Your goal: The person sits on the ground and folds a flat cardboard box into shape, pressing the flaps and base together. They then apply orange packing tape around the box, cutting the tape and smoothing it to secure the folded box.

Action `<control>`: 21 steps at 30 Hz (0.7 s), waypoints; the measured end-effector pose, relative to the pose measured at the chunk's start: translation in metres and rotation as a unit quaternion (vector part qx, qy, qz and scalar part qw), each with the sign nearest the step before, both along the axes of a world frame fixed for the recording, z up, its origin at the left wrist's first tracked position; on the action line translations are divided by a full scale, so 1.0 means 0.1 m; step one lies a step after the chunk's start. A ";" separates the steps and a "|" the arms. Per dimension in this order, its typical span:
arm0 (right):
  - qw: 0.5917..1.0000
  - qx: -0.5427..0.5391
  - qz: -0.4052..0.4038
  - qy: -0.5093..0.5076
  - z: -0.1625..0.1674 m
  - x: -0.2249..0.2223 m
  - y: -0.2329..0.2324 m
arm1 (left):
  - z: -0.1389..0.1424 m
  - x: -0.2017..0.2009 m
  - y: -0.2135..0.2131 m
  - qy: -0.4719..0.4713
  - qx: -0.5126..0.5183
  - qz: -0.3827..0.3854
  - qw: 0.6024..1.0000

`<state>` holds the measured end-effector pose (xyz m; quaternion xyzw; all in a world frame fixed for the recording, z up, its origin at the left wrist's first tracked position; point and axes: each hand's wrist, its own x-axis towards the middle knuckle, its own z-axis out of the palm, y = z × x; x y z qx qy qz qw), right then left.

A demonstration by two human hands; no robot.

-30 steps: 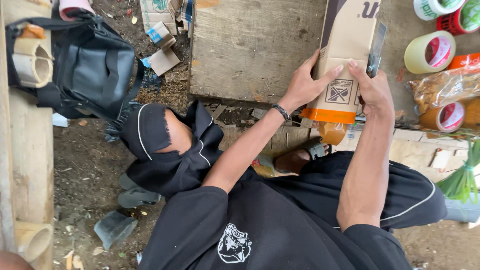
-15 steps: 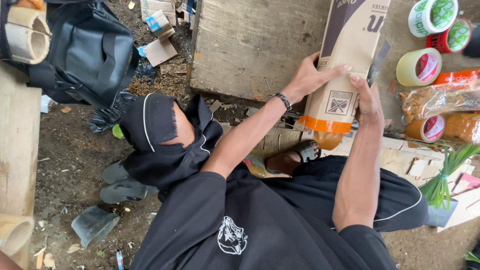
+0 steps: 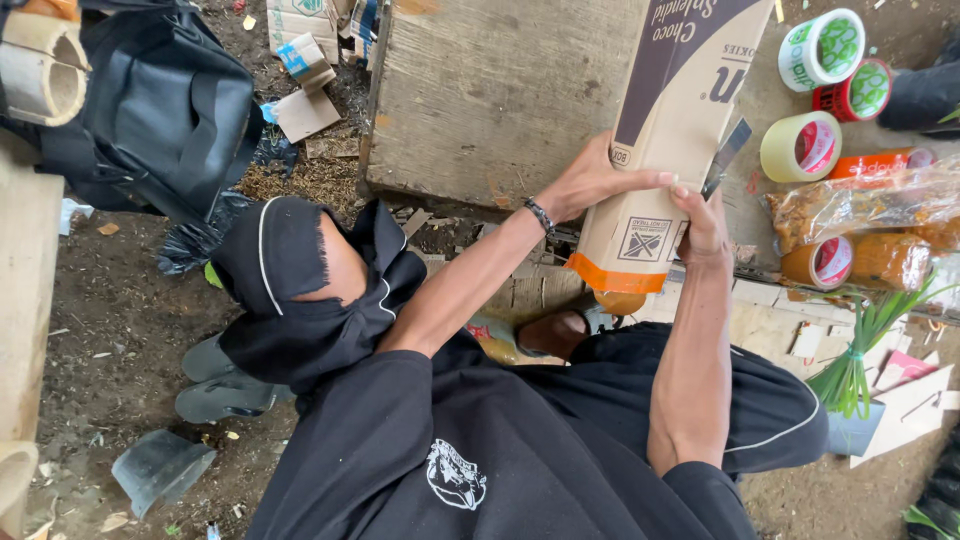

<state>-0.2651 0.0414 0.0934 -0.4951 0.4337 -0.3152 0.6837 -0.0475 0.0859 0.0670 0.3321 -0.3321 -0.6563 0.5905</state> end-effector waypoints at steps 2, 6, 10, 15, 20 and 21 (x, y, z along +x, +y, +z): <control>1.000 0.017 -0.002 -0.013 -0.06 0.01 -0.03 | 0.03 0.04 0.02 -0.002 -0.003 0.005 1.000; 0.999 0.012 0.032 -0.021 -0.19 -0.06 -0.10 | 0.00 0.07 0.07 0.008 -0.001 0.026 1.000; 0.999 0.017 0.033 -0.015 -0.37 -0.08 -0.23 | -0.12 0.08 0.05 -0.026 -0.035 0.077 0.996; 0.992 0.040 -0.069 0.094 -0.49 -0.02 -0.20 | -0.33 0.04 0.00 -0.006 -0.002 0.070 0.998; 0.994 0.050 0.018 0.091 -0.38 0.10 -0.19 | -0.45 -0.06 -0.10 -0.109 0.080 0.116 0.984; 0.995 0.048 0.050 0.071 -0.35 0.11 -0.20 | -0.45 -0.08 -0.13 -0.148 0.091 0.126 0.977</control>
